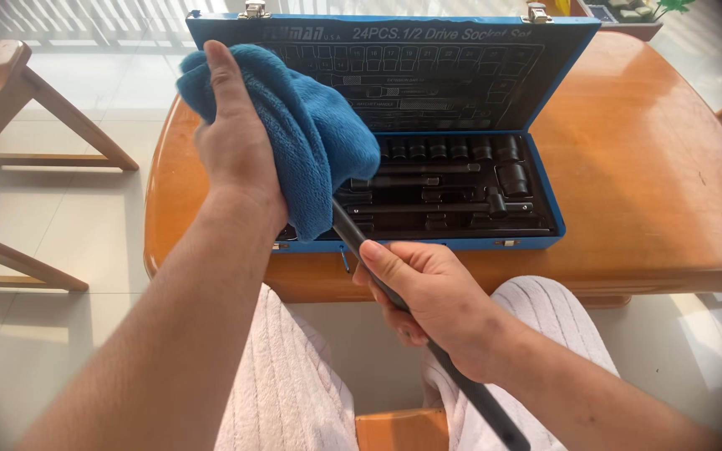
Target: The person opens a blue toolbox and wipes its interior and several tools with a blue cloth. They remove a ratchet handle, extension bar, and socket, wipe each with the cloth, and place them on the table. The person continues wiping additional tools from the set.
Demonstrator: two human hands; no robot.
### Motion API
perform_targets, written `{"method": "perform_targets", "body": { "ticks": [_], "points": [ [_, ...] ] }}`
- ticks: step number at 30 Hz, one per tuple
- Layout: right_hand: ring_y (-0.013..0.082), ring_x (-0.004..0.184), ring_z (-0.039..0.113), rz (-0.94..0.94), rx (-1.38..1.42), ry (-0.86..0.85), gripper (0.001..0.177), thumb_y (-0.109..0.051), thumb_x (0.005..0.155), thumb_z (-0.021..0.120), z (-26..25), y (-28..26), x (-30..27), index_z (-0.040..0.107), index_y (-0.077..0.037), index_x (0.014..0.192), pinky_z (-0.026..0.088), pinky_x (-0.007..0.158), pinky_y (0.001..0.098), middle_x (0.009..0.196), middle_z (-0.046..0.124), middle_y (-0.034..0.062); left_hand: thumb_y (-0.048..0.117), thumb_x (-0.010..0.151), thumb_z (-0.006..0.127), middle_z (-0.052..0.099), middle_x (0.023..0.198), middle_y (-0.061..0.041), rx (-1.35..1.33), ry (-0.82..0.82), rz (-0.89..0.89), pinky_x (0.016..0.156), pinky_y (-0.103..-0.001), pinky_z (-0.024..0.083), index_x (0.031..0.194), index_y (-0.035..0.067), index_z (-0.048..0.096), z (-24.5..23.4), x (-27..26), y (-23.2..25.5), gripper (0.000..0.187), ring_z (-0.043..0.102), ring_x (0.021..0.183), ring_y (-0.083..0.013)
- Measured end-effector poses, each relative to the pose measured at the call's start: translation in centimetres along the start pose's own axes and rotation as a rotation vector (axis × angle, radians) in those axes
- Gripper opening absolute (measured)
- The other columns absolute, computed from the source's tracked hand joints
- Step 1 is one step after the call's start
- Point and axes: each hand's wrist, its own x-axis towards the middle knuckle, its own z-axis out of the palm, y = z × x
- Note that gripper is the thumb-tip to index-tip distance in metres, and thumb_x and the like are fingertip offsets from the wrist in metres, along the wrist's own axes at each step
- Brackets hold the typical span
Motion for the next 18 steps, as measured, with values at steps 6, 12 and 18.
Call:
{"method": "perform_targets", "body": {
  "ticks": [6, 12, 18],
  "points": [
    [0.0026, 0.036, 0.038, 0.240, 0.365, -0.107, 0.044, -0.047, 0.102, 0.047, -0.2, 1.0, -2.4, 0.057, -0.007, 0.086, 0.027, 0.032, 0.0181, 0.061, 0.050, -0.0025, 0.060, 0.084, 0.045, 0.076, 0.094, -0.011, -0.273, -0.120, -0.288, 0.073, -0.041, 0.067, 0.112, 0.008, 0.064, 1.2, -1.7, -0.2, 0.063, 0.076, 0.085, -0.0250],
    [0.0001, 0.038, 0.038, 0.217, 0.428, -0.142, 0.046, -0.048, 0.103, 0.044, -1.2, 1.3, -3.4, 0.057, -0.006, 0.090, 0.026, 0.032, 0.0156, 0.066, 0.050, -0.0031, 0.032, 0.081, 0.075, 0.070, 0.108, -0.011, -0.047, -0.141, -0.209, 0.081, -0.045, 0.063, 0.121, 0.010, 0.060, 3.3, -6.6, -2.6, 0.048, 0.072, 0.100, -0.0275],
    [0.0028, 0.035, 0.037, 0.232, 0.325, -0.057, 0.049, -0.048, 0.100, 0.046, -2.1, 1.6, -5.4, 0.061, -0.002, 0.093, 0.027, 0.031, 0.0188, 0.060, 0.050, -0.0012, 0.036, 0.087, 0.063, 0.071, 0.104, -0.010, 0.179, -0.122, -0.201, 0.073, -0.043, 0.069, 0.116, 0.012, 0.058, 3.5, -4.2, -0.2, 0.038, 0.077, 0.090, -0.0249]
  ]
}}
